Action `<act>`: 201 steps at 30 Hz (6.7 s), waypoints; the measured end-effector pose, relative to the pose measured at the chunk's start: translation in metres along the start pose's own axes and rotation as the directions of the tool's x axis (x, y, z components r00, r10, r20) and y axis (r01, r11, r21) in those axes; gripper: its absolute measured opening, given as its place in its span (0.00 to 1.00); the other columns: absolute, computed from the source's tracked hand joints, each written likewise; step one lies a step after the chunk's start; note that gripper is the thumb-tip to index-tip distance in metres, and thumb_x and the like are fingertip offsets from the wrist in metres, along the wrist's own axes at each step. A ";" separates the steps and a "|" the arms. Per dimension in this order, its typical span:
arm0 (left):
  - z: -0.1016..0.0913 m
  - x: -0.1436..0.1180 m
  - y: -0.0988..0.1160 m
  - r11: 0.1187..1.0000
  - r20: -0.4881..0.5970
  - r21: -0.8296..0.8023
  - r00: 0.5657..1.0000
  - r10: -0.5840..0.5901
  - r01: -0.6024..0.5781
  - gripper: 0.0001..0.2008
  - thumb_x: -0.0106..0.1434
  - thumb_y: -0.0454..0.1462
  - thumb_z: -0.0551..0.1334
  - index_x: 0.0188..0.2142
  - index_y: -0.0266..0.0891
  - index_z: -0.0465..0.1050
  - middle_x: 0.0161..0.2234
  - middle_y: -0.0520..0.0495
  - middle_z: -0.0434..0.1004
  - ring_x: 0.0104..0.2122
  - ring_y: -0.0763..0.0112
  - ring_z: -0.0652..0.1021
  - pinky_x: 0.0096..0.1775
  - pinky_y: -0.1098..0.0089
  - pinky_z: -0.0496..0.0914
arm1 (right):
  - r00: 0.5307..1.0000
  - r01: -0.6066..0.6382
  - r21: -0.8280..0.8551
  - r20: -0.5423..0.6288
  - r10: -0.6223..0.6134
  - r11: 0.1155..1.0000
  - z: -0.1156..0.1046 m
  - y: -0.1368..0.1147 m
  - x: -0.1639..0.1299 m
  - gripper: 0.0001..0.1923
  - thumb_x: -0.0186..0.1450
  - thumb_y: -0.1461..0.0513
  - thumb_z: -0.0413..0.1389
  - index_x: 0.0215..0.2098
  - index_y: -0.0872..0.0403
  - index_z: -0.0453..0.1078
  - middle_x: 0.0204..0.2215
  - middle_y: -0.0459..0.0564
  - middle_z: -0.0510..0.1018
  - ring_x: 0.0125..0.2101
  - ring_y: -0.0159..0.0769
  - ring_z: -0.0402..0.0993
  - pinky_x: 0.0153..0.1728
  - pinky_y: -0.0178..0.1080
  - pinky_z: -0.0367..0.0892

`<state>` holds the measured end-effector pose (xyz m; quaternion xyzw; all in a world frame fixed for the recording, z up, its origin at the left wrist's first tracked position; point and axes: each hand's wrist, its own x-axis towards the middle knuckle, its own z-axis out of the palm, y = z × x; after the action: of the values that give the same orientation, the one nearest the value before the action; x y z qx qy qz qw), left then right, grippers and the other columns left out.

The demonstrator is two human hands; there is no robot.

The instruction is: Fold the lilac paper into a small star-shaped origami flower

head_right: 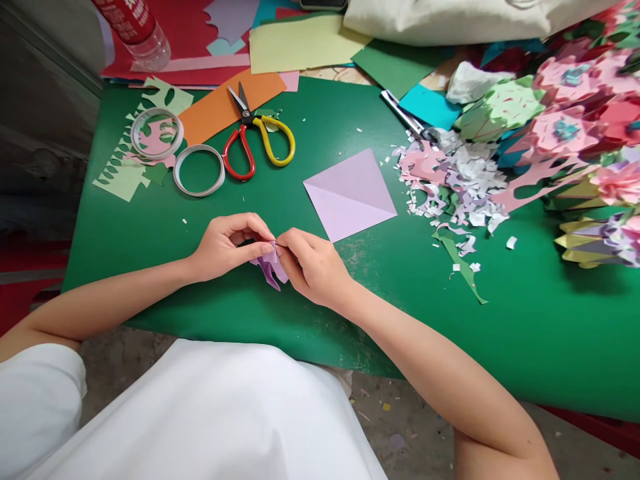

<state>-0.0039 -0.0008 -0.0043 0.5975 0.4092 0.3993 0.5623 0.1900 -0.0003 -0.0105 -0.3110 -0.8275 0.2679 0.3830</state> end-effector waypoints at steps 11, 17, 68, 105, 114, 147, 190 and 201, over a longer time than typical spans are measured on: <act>-0.001 0.001 0.004 0.986 0.078 -0.079 0.987 -0.141 0.147 0.15 0.61 0.46 0.69 0.32 0.36 0.71 0.29 0.51 0.73 0.27 0.79 0.73 0.29 0.79 0.71 | 1.000 -0.018 0.028 0.012 0.018 0.999 -0.001 0.000 0.001 0.08 0.70 0.69 0.49 0.34 0.51 0.59 0.23 0.42 0.65 0.22 0.27 0.58 0.23 0.31 0.56; -0.001 0.001 0.003 0.988 0.063 -0.102 0.992 -0.111 0.117 0.13 0.63 0.44 0.67 0.32 0.37 0.70 0.29 0.53 0.71 0.27 0.80 0.72 0.28 0.80 0.69 | 1.000 -0.027 0.015 -0.002 0.027 1.000 -0.001 -0.001 0.002 0.09 0.68 0.69 0.49 0.31 0.51 0.58 0.22 0.41 0.63 0.21 0.26 0.55 0.22 0.32 0.54; -0.003 0.004 0.008 0.970 0.045 0.185 0.984 -0.171 0.160 0.13 0.59 0.43 0.67 0.26 0.36 0.75 0.25 0.50 0.76 0.26 0.75 0.73 0.29 0.73 0.66 | 0.966 -0.256 0.193 0.005 0.260 0.947 -0.006 -0.001 0.007 0.11 0.68 0.65 0.55 0.27 0.54 0.66 0.18 0.40 0.66 0.18 0.24 0.55 0.23 0.33 0.54; -0.008 0.007 0.009 0.975 0.061 -0.081 0.978 -0.202 0.206 0.16 0.62 0.47 0.67 0.30 0.35 0.73 0.26 0.52 0.73 0.27 0.77 0.71 0.31 0.75 0.66 | 0.898 -0.413 0.507 0.092 0.429 0.757 -0.006 0.005 0.002 0.10 0.67 0.55 0.58 0.43 0.52 0.67 0.35 0.45 0.75 0.27 0.27 0.71 0.25 0.32 0.67; -0.009 0.008 0.003 0.984 0.032 0.074 0.986 -0.166 0.164 0.26 0.68 0.55 0.56 0.23 0.37 0.63 0.23 0.53 0.61 0.26 0.75 0.62 0.31 0.70 0.58 | 0.906 -0.379 0.537 0.050 0.420 0.754 -0.004 0.005 0.002 0.09 0.67 0.58 0.59 0.44 0.51 0.67 0.37 0.45 0.75 0.28 0.26 0.74 0.25 0.30 0.69; 0.010 -0.004 0.005 0.982 -0.067 -0.049 0.980 -0.187 0.184 0.16 0.61 0.48 0.67 0.34 0.37 0.82 0.32 0.48 0.82 0.33 0.72 0.79 0.37 0.74 0.75 | 0.979 0.029 -0.264 -0.186 -0.081 0.964 0.001 0.005 0.000 0.10 0.65 0.70 0.53 0.40 0.50 0.71 0.30 0.48 0.79 0.28 0.33 0.73 0.28 0.36 0.68; 0.006 -0.005 0.002 0.977 0.163 0.153 0.972 -0.171 0.147 0.16 0.70 0.45 0.57 0.50 0.37 0.73 0.34 0.48 0.76 0.34 0.71 0.76 0.37 0.73 0.71 | 0.974 0.147 -0.683 -0.028 -0.226 0.715 -0.005 -0.011 -0.001 0.10 0.66 0.65 0.53 0.44 0.52 0.73 0.49 0.55 0.79 0.46 0.46 0.76 0.46 0.50 0.65; 0.000 -0.005 0.003 0.930 0.146 0.368 0.989 -0.032 -0.024 0.14 0.71 0.42 0.56 0.47 0.37 0.75 0.33 0.52 0.80 0.28 0.77 0.75 0.32 0.78 0.67 | 0.987 -0.099 -0.215 -0.147 0.068 0.972 -0.014 -0.007 0.004 0.05 0.68 0.64 0.55 0.37 0.52 0.74 0.39 0.54 0.79 0.39 0.41 0.75 0.41 0.46 0.69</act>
<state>-0.0056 -0.0052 -0.0018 0.7195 0.4348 0.2684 0.4702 0.1969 0.0008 0.0039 -0.4040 -0.8099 0.1677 0.3909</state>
